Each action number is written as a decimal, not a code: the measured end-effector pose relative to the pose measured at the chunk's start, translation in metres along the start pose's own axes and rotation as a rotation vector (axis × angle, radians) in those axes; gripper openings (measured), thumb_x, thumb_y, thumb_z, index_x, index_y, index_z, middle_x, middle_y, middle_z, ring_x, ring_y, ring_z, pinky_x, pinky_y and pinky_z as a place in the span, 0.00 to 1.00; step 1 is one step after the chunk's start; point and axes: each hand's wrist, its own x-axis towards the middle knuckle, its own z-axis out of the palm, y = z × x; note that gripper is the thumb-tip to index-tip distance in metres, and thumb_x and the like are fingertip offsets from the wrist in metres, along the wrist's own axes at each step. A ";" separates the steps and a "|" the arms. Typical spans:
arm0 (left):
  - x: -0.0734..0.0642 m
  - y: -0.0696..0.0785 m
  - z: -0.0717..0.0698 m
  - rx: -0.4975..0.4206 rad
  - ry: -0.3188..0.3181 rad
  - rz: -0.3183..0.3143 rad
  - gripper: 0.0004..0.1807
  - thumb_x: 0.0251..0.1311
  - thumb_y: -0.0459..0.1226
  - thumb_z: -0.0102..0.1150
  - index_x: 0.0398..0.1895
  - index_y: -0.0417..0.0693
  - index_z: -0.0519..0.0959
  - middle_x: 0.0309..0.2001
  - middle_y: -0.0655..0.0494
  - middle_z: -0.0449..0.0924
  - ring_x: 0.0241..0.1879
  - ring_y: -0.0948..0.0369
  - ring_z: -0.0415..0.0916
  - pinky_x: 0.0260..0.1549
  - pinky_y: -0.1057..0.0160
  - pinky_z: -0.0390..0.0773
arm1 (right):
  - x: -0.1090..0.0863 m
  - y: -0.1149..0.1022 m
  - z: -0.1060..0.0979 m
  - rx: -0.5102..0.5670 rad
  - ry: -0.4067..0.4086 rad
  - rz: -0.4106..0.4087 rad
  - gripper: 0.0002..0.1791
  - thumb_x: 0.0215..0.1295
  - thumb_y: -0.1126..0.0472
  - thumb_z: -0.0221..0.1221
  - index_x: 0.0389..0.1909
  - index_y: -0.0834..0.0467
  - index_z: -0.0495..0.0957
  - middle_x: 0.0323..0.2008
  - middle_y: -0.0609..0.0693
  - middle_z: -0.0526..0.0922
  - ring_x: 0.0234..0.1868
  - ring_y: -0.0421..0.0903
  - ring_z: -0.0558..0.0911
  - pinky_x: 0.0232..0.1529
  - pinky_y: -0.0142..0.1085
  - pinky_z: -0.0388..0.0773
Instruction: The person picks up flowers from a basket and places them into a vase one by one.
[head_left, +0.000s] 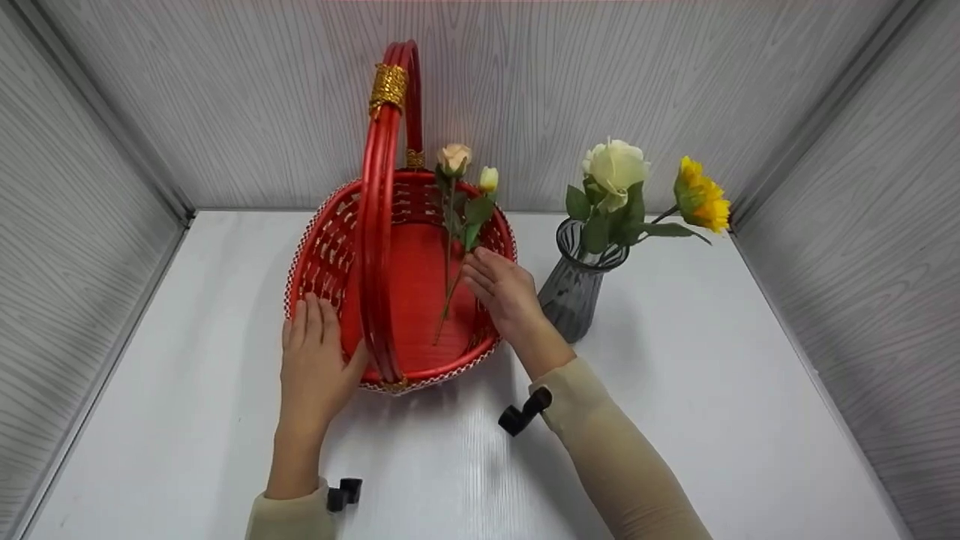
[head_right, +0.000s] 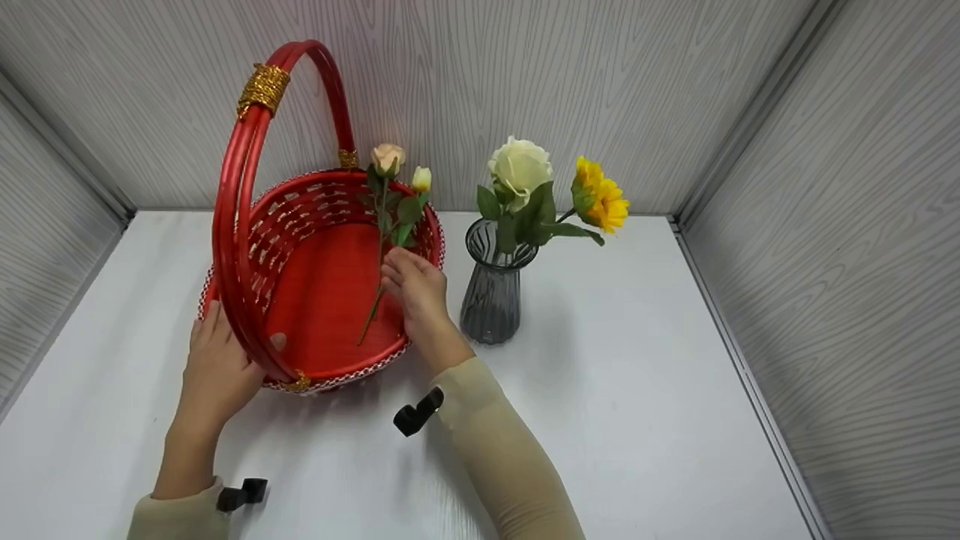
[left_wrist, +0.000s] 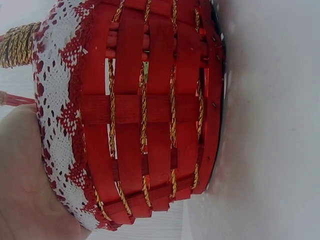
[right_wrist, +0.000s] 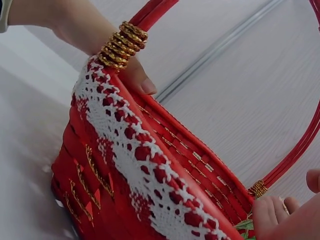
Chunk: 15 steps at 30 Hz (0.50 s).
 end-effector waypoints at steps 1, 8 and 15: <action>0.000 0.000 0.000 -0.001 0.000 0.001 0.44 0.68 0.53 0.48 0.74 0.27 0.56 0.76 0.30 0.50 0.77 0.37 0.43 0.75 0.39 0.41 | 0.002 0.000 0.001 0.000 0.004 0.011 0.24 0.74 0.62 0.54 0.67 0.68 0.70 0.60 0.62 0.79 0.62 0.54 0.79 0.64 0.42 0.75; -0.001 0.000 -0.001 0.000 -0.019 -0.013 0.44 0.68 0.53 0.47 0.75 0.28 0.53 0.76 0.31 0.48 0.78 0.38 0.41 0.75 0.40 0.40 | 0.014 0.000 0.001 -0.051 -0.020 0.092 0.29 0.77 0.57 0.49 0.74 0.63 0.60 0.72 0.62 0.65 0.73 0.54 0.67 0.73 0.43 0.63; 0.000 0.000 -0.002 0.005 -0.015 -0.011 0.45 0.68 0.54 0.47 0.75 0.28 0.53 0.77 0.31 0.47 0.78 0.39 0.42 0.75 0.41 0.40 | 0.026 0.003 0.003 -0.057 -0.040 0.130 0.35 0.75 0.55 0.53 0.76 0.63 0.54 0.76 0.61 0.57 0.77 0.54 0.58 0.76 0.44 0.55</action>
